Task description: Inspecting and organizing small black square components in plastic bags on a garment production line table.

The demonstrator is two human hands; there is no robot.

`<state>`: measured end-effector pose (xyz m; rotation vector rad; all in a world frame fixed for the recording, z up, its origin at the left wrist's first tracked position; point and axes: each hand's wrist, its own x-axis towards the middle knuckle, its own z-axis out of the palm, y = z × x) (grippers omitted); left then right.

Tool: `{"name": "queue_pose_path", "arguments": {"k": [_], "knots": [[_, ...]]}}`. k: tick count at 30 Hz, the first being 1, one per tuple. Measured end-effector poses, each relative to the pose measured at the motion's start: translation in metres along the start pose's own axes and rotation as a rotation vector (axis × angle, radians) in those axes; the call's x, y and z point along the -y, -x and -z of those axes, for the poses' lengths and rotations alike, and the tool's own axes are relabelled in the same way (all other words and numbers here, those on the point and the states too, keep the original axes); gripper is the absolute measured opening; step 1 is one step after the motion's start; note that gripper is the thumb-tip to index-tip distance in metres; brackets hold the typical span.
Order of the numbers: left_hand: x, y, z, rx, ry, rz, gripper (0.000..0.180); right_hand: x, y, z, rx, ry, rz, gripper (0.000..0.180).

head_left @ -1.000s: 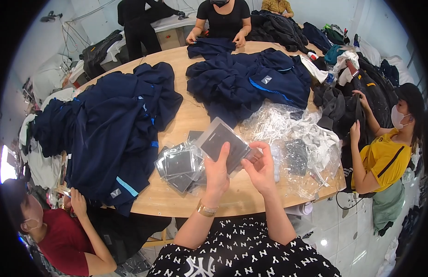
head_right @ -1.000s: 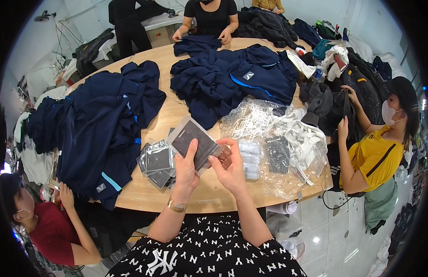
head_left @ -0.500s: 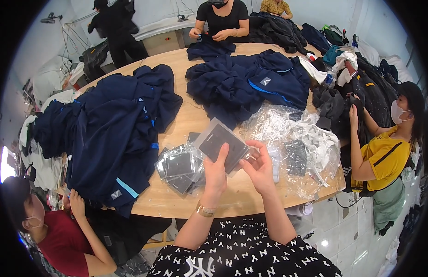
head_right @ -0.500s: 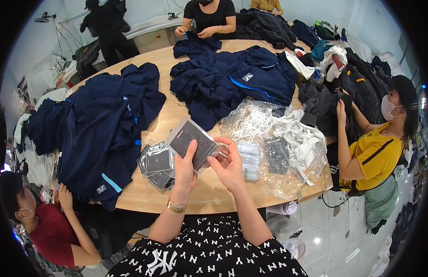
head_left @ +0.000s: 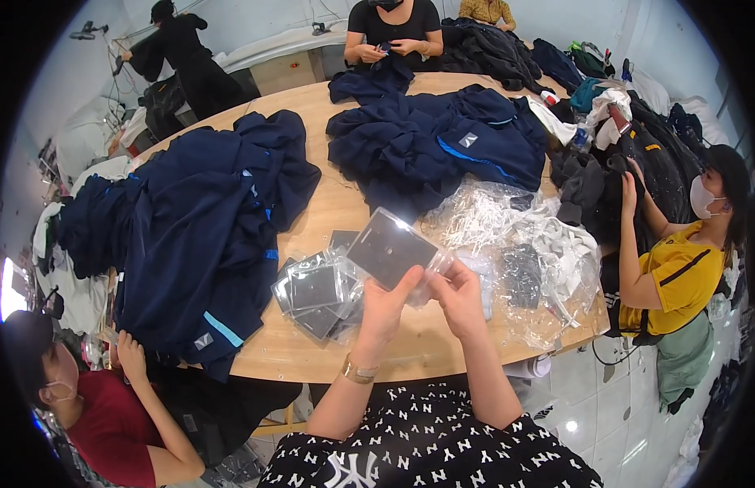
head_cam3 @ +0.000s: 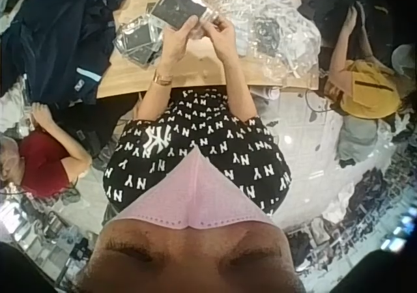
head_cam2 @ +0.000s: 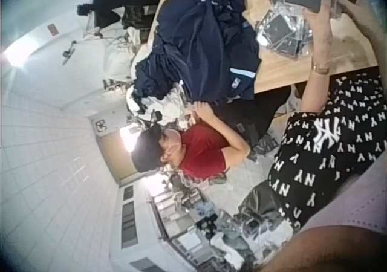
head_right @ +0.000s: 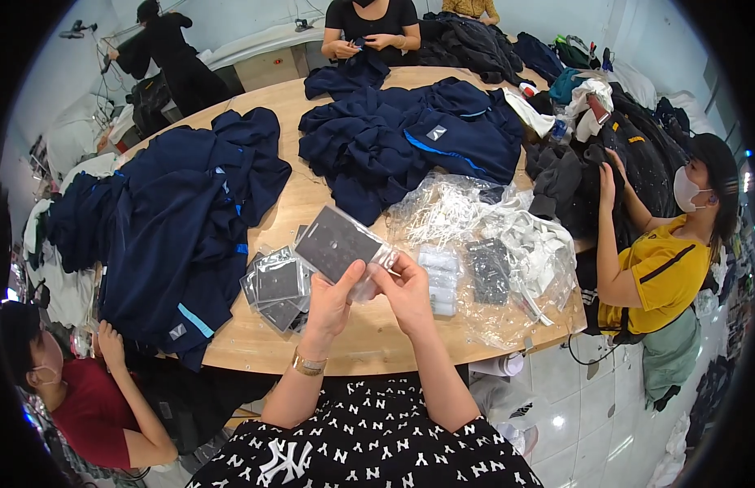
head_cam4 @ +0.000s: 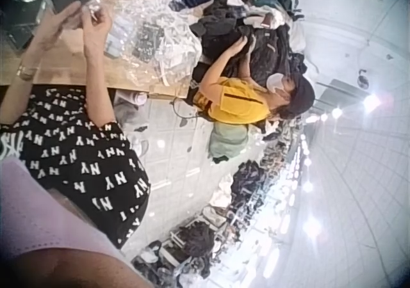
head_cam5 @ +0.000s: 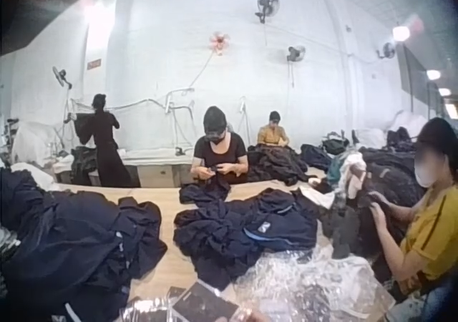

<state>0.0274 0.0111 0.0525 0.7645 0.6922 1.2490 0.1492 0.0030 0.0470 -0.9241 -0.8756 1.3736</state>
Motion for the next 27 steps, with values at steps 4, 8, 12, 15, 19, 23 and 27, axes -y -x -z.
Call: {"name": "queue_pose_path", "arguments": {"k": [4,8,12,15,19,23,27], "knots": [[0.001,0.001,0.005,-0.146,-0.07,-0.159,0.013,0.006,0.004,-0.001,0.007,-0.338,-0.15,0.011],[0.006,0.008,0.021,-0.147,-0.308,-0.119,0.014,-0.015,-0.001,0.005,-0.021,0.134,0.048,0.018],[0.013,0.021,0.032,-0.036,-0.542,0.037,0.015,-0.033,0.0,0.008,-0.046,0.109,0.11,0.018],[0.023,0.026,0.037,-0.073,-0.426,0.079,0.015,-0.042,0.002,0.007,-0.027,0.116,0.132,0.018],[0.028,0.03,0.044,-0.127,-0.557,-0.023,0.014,-0.041,0.004,-0.003,-0.03,0.085,-0.065,0.02],[0.034,0.035,0.047,-0.159,-0.737,-0.122,0.011,-0.048,0.003,0.006,0.079,0.217,-0.217,0.022],[0.041,0.039,0.057,-0.122,-0.579,0.029,0.012,-0.074,0.012,0.003,-0.01,0.251,-0.044,0.022]]}}
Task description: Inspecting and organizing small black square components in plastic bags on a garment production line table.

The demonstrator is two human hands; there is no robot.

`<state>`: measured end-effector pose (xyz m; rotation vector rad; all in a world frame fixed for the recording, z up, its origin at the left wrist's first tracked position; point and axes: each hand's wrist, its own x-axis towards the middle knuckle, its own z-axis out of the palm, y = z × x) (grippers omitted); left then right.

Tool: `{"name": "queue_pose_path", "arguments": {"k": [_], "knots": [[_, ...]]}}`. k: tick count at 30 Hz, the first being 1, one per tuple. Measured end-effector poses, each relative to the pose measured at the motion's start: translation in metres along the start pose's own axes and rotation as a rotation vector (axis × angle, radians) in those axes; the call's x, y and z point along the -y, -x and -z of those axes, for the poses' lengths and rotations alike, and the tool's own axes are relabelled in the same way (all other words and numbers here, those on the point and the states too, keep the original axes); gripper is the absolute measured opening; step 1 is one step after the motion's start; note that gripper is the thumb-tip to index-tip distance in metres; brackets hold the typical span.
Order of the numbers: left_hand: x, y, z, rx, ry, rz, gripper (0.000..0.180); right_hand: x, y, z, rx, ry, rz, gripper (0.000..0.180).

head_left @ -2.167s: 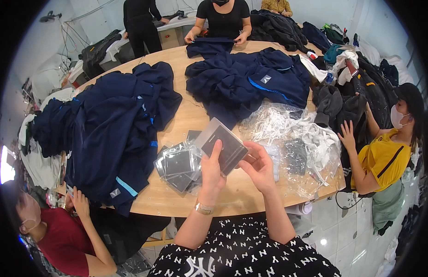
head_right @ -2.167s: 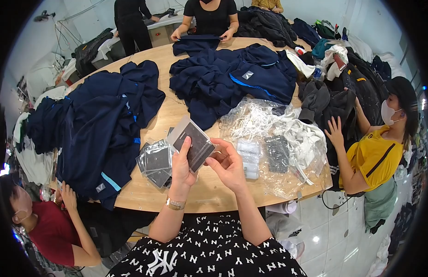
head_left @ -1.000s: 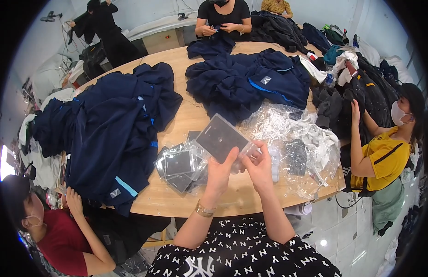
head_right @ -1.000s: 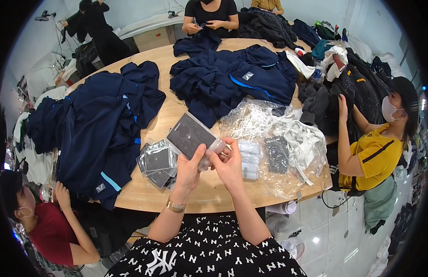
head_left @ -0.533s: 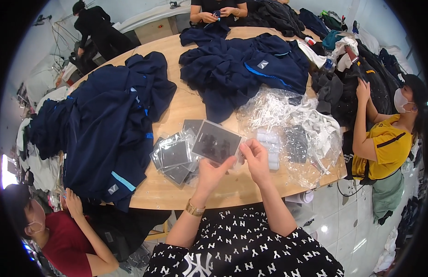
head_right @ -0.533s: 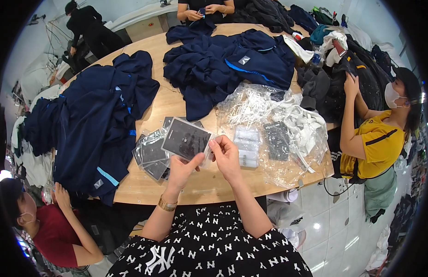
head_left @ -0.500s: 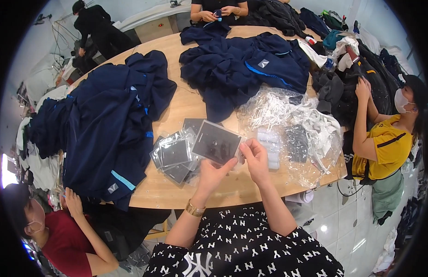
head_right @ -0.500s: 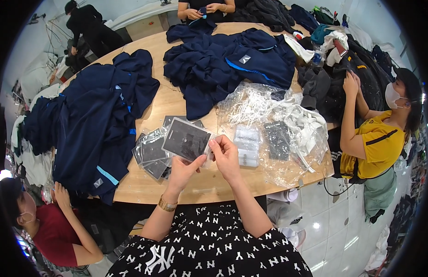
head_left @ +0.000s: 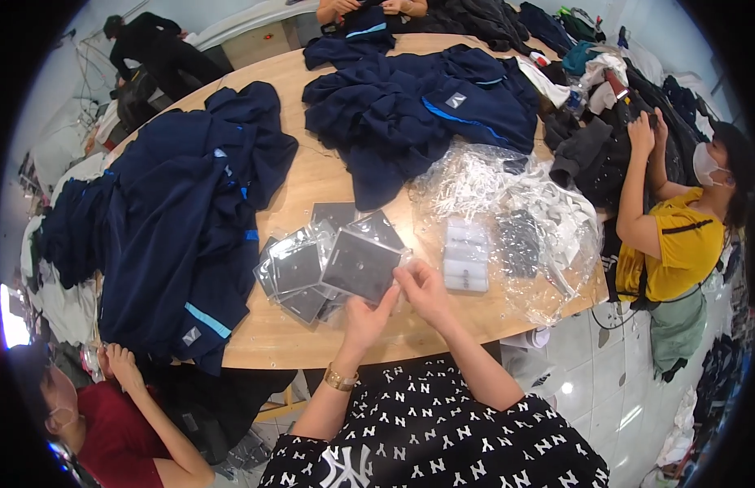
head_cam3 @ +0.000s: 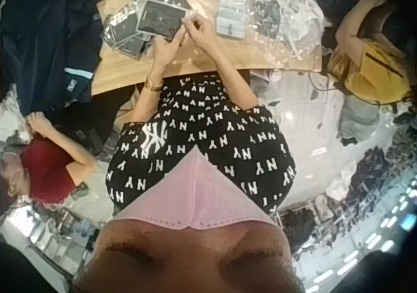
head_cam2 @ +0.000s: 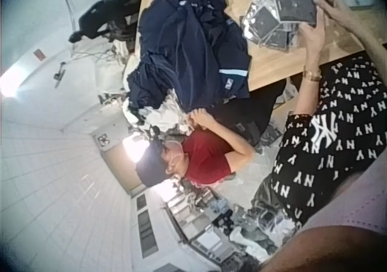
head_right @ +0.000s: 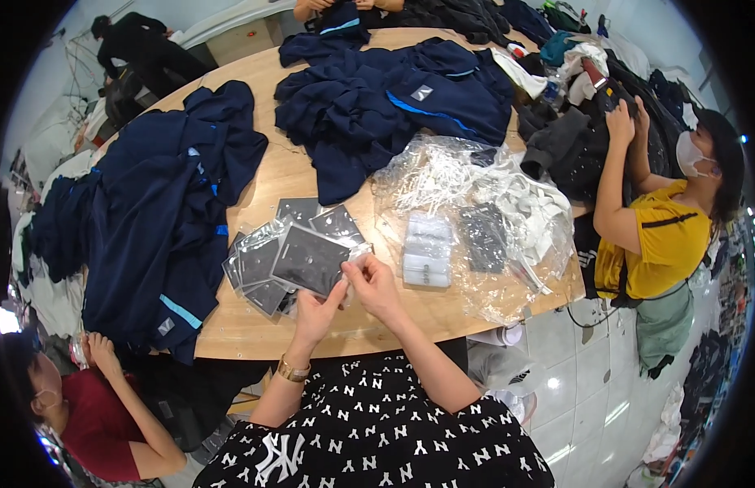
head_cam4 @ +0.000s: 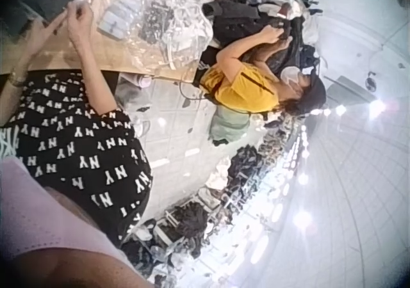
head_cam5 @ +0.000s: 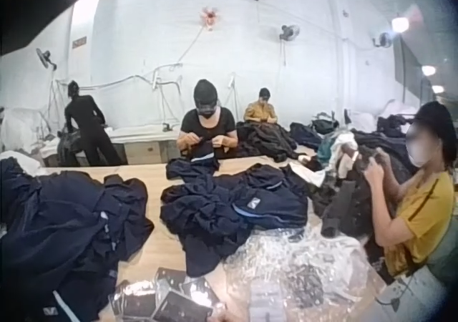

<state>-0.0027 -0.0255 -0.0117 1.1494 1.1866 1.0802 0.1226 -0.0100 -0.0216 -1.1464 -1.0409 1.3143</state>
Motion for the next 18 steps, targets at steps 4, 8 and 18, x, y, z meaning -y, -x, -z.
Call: {"name": "queue_pose_path", "arguments": {"k": [4,8,18], "knots": [[0.01,0.0,0.008,0.04,0.074,0.06,0.011,-0.009,0.008,-0.002,-0.045,-0.009,0.023,0.022],[0.012,-0.01,0.028,-0.132,-0.045,-0.058,0.01,-0.008,0.018,0.022,-0.001,-0.106,-0.203,0.021],[0.022,-0.04,0.087,-0.37,0.5,0.118,0.023,-0.015,0.023,0.152,-0.532,1.491,0.419,0.043]]}}
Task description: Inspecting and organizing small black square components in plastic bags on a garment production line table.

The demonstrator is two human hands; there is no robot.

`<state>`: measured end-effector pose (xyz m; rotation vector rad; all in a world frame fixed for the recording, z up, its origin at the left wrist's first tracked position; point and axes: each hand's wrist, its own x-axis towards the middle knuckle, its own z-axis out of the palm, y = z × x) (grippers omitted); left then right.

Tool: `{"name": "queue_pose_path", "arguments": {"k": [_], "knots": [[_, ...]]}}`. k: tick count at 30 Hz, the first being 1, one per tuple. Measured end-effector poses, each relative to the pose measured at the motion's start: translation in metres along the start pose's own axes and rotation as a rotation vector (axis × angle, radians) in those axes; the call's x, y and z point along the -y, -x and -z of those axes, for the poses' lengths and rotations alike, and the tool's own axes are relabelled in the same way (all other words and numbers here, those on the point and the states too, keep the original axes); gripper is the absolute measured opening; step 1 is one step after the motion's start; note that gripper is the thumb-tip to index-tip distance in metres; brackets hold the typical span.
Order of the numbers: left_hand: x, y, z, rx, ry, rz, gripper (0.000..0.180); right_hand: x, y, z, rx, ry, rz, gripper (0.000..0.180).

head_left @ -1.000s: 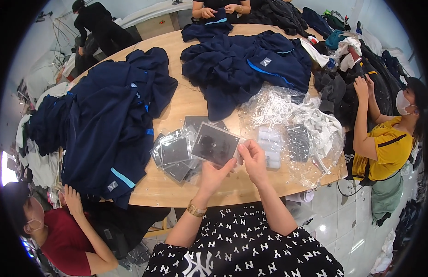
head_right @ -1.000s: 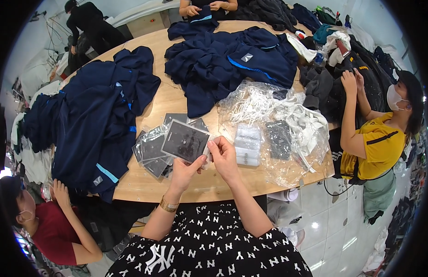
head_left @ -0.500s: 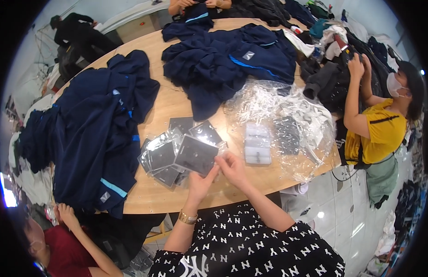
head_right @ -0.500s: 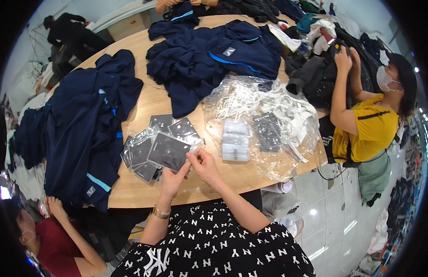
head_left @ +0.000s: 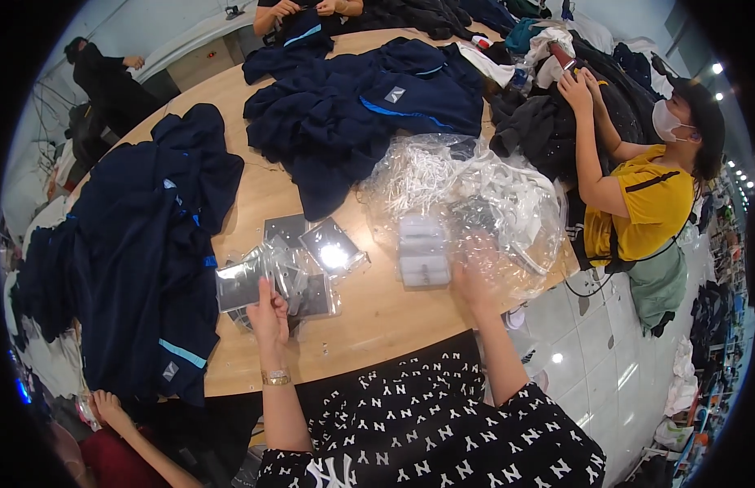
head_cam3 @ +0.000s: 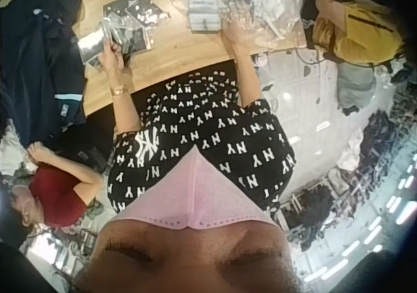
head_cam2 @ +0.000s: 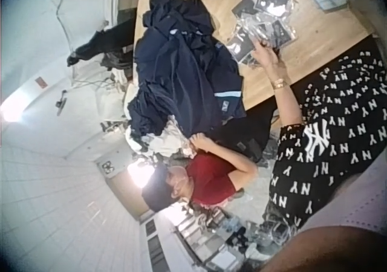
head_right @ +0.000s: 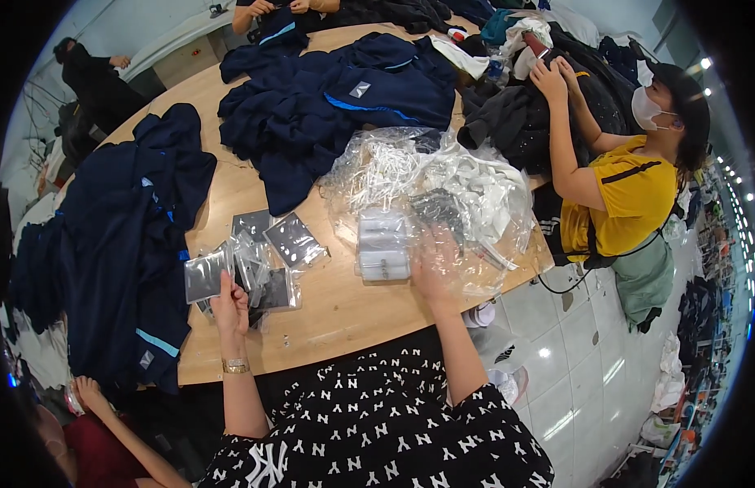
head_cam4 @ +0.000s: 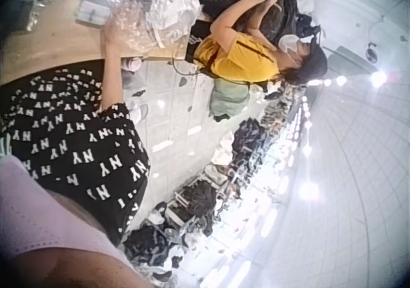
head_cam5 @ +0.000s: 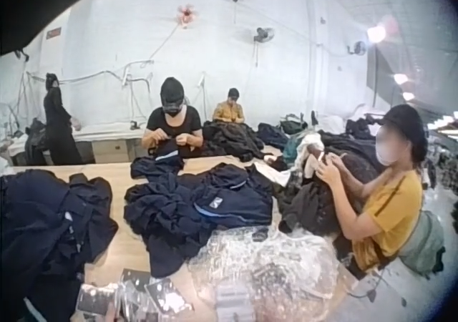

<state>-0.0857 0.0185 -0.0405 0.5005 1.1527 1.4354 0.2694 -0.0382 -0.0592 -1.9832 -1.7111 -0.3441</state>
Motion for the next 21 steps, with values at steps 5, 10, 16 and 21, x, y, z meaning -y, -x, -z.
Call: {"name": "queue_pose_path", "arguments": {"k": [5,10,16,21], "knots": [[0.004,0.002,0.002,-0.029,0.168,0.335,0.058,-0.011,-0.014,-0.021,0.018,0.197,-0.085,0.046],[0.011,0.022,-0.01,0.295,0.238,0.644,0.065,-0.003,-0.017,-0.021,0.108,0.177,-0.128,0.038],[0.03,0.047,-0.058,0.459,-0.038,0.532,0.042,0.033,-0.008,-0.009,0.105,-0.07,0.131,0.034],[0.037,0.063,-0.089,0.526,-0.129,0.528,0.032,0.044,0.003,-0.02,0.275,-0.162,0.324,0.03]]}}
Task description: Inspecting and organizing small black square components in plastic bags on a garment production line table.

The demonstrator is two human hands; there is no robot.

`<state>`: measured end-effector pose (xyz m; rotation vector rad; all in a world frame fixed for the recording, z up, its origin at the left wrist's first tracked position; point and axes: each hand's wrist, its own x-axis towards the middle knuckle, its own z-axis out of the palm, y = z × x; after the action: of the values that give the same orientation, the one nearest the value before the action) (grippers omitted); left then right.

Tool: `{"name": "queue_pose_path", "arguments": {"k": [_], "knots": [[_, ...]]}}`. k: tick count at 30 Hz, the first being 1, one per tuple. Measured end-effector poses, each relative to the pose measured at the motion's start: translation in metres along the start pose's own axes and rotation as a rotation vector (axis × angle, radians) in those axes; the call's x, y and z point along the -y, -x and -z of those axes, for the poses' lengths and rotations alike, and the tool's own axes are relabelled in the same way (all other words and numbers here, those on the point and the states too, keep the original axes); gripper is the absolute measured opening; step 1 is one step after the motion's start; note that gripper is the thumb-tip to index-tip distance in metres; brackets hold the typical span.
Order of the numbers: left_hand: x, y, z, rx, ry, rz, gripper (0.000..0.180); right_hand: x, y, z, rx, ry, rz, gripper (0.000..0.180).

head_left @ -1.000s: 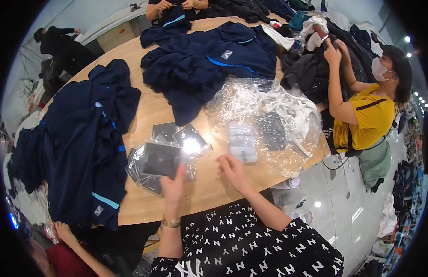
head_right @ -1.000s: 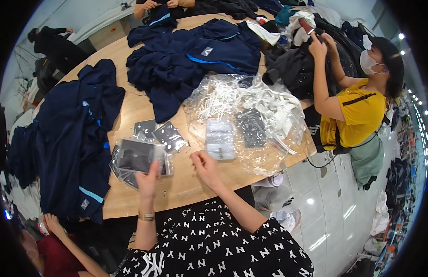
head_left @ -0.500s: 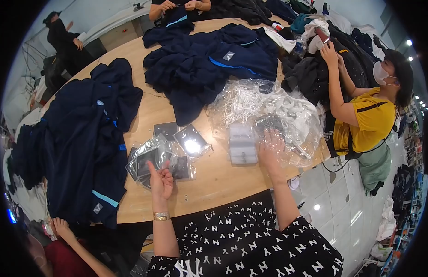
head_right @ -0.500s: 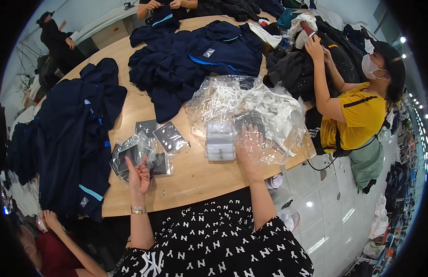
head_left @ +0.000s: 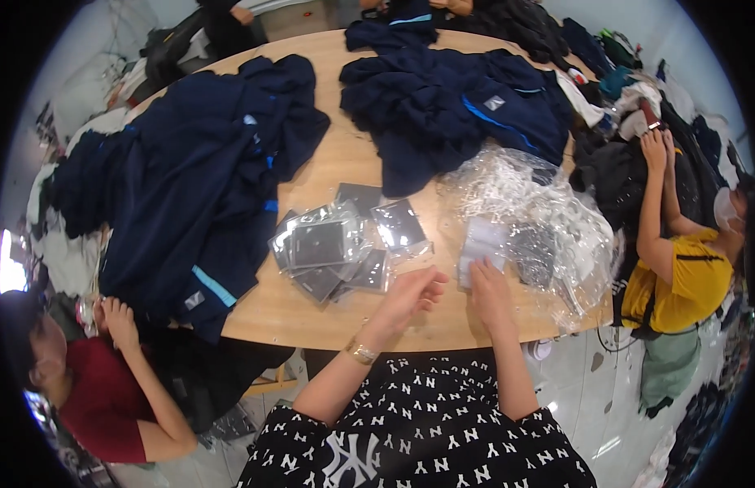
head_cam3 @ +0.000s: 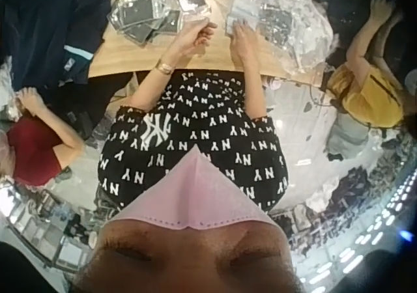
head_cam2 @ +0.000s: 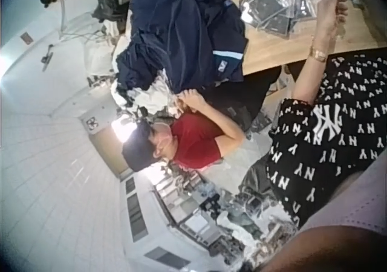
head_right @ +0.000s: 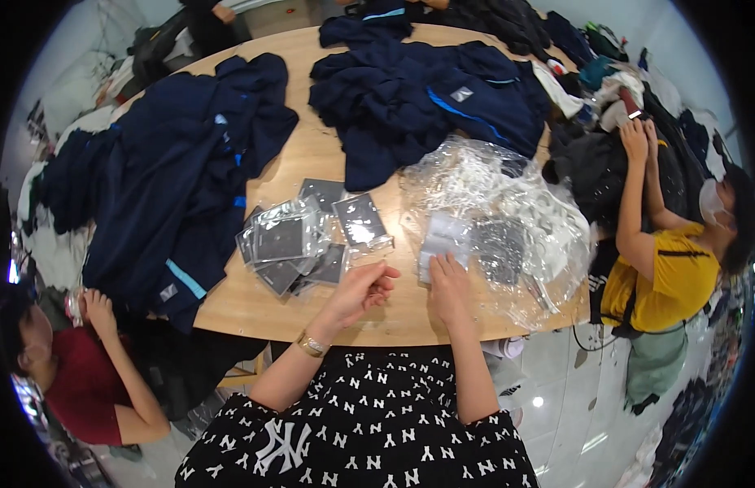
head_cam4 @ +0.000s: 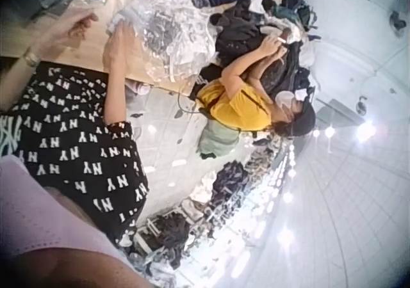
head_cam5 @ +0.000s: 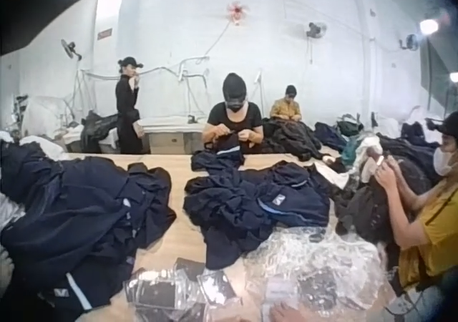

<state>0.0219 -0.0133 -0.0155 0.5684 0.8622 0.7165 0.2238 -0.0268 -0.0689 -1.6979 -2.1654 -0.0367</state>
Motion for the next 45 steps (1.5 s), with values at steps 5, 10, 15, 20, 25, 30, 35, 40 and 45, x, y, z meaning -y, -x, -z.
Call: {"name": "queue_pose_path", "arguments": {"k": [5,10,15,20,25,30,35,40,45], "knots": [[0.002,0.001,-0.001,-0.013,-0.117,-0.117,0.028,0.02,-0.014,0.024,0.014,-0.155,-0.137,0.02],[0.002,0.005,-0.013,-0.06,-0.339,-0.377,0.028,0.072,-0.023,0.055,-0.128,-0.729,-0.36,0.01],[-0.008,0.016,-0.023,-0.136,-0.366,-0.534,0.026,0.086,-0.029,0.068,-0.042,-1.46,-0.429,0.013],[-0.013,0.014,-0.026,-0.209,-0.515,-0.59,0.025,0.089,-0.029,0.065,-0.069,-1.161,-0.413,0.008],[-0.007,0.01,-0.021,-0.145,-0.352,-0.561,0.025,0.082,-0.027,0.064,-0.036,-0.966,-0.372,0.004],[-0.005,0.006,-0.014,-0.15,-0.353,-0.503,0.028,0.07,-0.03,0.059,0.122,-1.323,-0.492,0.008],[0.003,-0.001,-0.01,-0.165,-0.299,-0.534,0.032,0.062,-0.027,0.047,0.058,-1.435,-0.636,0.007],[0.001,0.002,-0.004,-0.174,-0.663,-0.405,0.034,0.072,-0.028,0.05,-0.112,-1.508,-0.591,0.005],[-0.001,0.004,-0.012,-0.231,-0.494,-0.54,0.034,0.068,-0.03,0.05,-0.059,-1.272,-0.477,0.006]]}}
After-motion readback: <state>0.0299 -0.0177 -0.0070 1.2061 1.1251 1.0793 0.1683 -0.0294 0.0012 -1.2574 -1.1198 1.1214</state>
